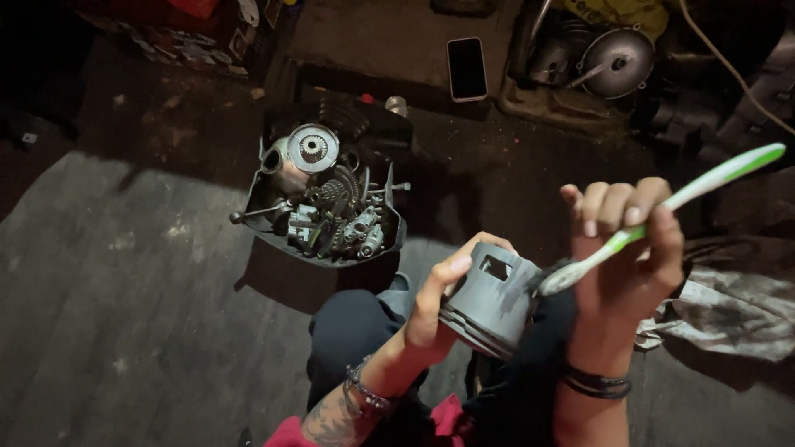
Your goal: Cleaning a motorcycle piston with a toothbrush to remove debris.
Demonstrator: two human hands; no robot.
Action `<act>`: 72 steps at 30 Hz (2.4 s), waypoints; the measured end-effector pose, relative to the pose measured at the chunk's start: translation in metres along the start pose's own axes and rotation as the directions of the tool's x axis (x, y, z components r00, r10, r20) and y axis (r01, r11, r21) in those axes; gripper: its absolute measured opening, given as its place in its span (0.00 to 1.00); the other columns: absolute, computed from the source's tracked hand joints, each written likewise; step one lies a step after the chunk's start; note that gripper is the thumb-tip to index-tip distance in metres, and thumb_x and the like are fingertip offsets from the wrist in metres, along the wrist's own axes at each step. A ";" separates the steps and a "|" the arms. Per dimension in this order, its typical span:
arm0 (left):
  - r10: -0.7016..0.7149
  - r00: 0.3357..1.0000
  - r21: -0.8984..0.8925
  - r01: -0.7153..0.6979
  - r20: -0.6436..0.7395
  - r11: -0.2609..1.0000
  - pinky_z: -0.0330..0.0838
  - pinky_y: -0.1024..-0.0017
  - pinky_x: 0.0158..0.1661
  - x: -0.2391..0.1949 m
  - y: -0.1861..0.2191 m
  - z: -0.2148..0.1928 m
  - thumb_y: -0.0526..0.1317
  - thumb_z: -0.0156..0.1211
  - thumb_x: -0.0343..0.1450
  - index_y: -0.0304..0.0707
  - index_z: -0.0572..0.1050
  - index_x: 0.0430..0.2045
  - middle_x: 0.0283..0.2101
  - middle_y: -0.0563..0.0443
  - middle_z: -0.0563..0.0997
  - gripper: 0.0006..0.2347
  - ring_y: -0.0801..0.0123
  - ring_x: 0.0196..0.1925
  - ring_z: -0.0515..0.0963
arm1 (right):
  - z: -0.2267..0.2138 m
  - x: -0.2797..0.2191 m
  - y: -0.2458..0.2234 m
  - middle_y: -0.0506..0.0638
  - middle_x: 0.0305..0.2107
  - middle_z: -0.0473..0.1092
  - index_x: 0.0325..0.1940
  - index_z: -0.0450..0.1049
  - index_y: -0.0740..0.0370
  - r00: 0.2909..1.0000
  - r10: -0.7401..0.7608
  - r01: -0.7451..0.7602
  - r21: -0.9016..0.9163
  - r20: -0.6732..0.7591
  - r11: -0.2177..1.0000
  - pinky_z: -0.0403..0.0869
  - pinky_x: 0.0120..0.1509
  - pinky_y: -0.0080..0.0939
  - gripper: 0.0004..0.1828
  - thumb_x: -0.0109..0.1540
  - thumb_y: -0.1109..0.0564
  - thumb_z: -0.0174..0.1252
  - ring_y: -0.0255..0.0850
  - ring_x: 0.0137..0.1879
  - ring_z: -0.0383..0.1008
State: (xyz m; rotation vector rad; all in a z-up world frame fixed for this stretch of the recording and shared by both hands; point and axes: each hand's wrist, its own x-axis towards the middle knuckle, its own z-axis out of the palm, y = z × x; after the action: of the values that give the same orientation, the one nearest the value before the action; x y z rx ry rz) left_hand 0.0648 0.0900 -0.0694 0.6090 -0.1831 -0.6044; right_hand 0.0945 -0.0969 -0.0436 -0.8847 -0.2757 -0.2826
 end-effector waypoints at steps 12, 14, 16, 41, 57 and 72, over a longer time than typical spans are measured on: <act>0.032 0.998 0.161 -0.040 0.049 0.986 0.66 0.60 0.59 0.002 0.012 0.015 0.50 0.41 0.72 0.31 0.64 0.51 0.56 0.34 0.75 0.20 0.58 0.55 0.74 | -0.004 0.002 0.002 0.41 0.22 0.56 0.35 0.66 0.51 0.999 0.044 -0.044 0.035 -0.005 0.998 0.69 0.70 0.45 0.11 0.70 0.48 0.50 0.34 0.35 0.60; 0.019 1.000 0.121 -0.022 0.024 0.992 0.72 0.63 0.52 0.004 0.009 0.016 0.49 0.45 0.70 0.32 0.64 0.49 0.53 0.34 0.75 0.20 0.59 0.49 0.77 | -0.010 0.003 0.000 0.42 0.22 0.55 0.37 0.66 0.52 1.000 0.015 -0.014 0.066 -0.019 0.998 0.70 0.71 0.45 0.10 0.71 0.51 0.46 0.34 0.35 0.60; 0.022 1.000 0.181 -0.019 -0.017 0.983 0.67 0.63 0.55 0.005 0.010 0.017 0.50 0.45 0.69 0.33 0.64 0.51 0.54 0.38 0.73 0.21 0.60 0.51 0.74 | 0.014 -0.002 0.000 0.40 0.21 0.55 0.34 0.65 0.50 0.999 0.041 -0.042 -0.040 -0.024 0.998 0.70 0.69 0.46 0.10 0.69 0.49 0.48 0.33 0.33 0.60; 0.162 0.985 0.233 -0.147 -0.050 0.961 0.63 0.56 0.62 0.007 0.013 0.025 0.48 0.47 0.67 0.35 0.64 0.44 0.56 0.40 0.69 0.17 0.56 0.63 0.68 | 0.011 -0.008 0.001 0.42 0.18 0.60 0.31 0.66 0.51 0.996 0.053 -0.043 -0.141 0.072 0.989 0.69 0.69 0.46 0.11 0.66 0.48 0.51 0.33 0.31 0.61; 0.204 0.976 0.114 -0.194 -0.079 0.974 0.75 0.62 0.51 0.006 0.012 0.018 0.44 0.46 0.70 0.32 0.62 0.45 0.59 0.29 0.72 0.15 0.54 0.49 0.79 | 0.003 -0.007 0.008 0.39 0.25 0.67 0.40 0.70 0.47 0.994 -0.091 0.104 -0.385 0.052 0.917 0.72 0.72 0.40 0.15 0.66 0.39 0.64 0.28 0.36 0.67; 0.107 0.993 -0.303 -0.119 -0.056 0.946 0.75 0.56 0.52 0.008 -0.003 -0.002 0.46 0.44 0.76 0.36 0.62 0.55 0.63 0.30 0.70 0.16 0.48 0.49 0.80 | -0.026 -0.004 0.012 0.41 0.15 0.62 0.33 0.67 0.50 0.948 -0.119 0.182 -0.195 0.296 0.964 0.74 0.52 0.38 0.06 0.60 0.50 0.57 0.32 0.26 0.63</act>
State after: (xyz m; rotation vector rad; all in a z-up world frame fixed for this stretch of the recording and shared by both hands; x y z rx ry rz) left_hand 0.0705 0.0838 -0.0728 0.3067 -0.0840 -0.4969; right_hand 0.0980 -0.1094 -0.0694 -1.1278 -0.5882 -0.3346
